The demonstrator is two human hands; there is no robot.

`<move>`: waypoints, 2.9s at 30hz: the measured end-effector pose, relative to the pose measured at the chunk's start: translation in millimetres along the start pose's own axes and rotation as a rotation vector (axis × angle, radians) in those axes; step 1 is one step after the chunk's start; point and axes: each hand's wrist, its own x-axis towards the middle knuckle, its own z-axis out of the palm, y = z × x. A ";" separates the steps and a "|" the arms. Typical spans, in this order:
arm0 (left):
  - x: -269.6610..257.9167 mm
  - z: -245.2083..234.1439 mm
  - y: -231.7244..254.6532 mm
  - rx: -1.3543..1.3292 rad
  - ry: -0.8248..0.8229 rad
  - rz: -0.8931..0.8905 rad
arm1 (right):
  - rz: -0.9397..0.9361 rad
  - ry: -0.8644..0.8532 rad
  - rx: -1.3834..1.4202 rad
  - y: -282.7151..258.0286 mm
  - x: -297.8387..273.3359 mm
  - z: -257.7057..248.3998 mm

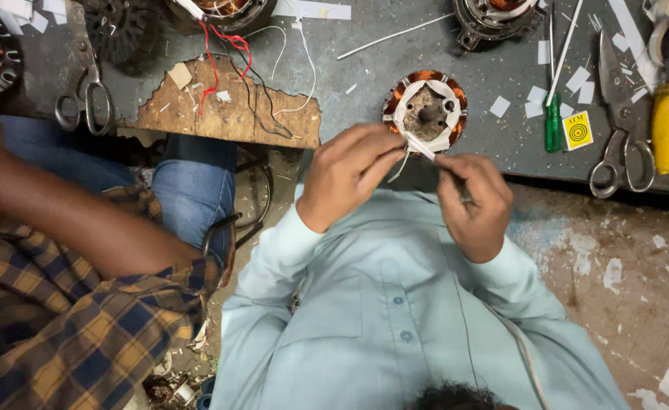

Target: The person works at a cluttered workbench, handling a circular electrical component with copper windings. They use scissors to cut a white plastic strip, then insert and adjust wires within the component. The person also uses tape and handles red wire from a spool, manipulating the component and tools throughout.

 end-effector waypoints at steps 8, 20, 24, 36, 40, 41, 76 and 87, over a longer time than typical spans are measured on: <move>33.8 -0.8 -9.3 0.116 -0.266 0.082 | -0.099 0.018 -0.060 3.3 15.7 -6.3; 39.7 5.8 -23.1 0.002 -0.277 0.063 | -0.122 -0.046 -0.092 6.2 22.5 -10.8; 44.7 7.0 -18.8 0.068 -0.325 0.040 | -0.028 -0.025 -0.068 3.5 23.6 -14.1; 49.8 -3.9 -7.4 0.168 -0.363 0.149 | -0.223 0.122 -0.224 5.7 7.7 -12.0; 51.2 -5.7 -10.0 0.176 -0.405 0.151 | -0.189 0.001 0.054 7.5 -12.0 15.6; 52.3 -5.2 -10.4 0.174 -0.412 0.142 | -0.053 -0.097 0.064 10.4 -13.7 24.5; 59.2 -8.2 -18.0 0.054 -0.452 0.161 | -0.177 0.053 -0.370 -9.9 15.3 0.2; 62.8 -7.0 -22.8 0.047 -0.442 0.193 | -0.208 -0.012 -0.458 -14.3 27.7 -1.1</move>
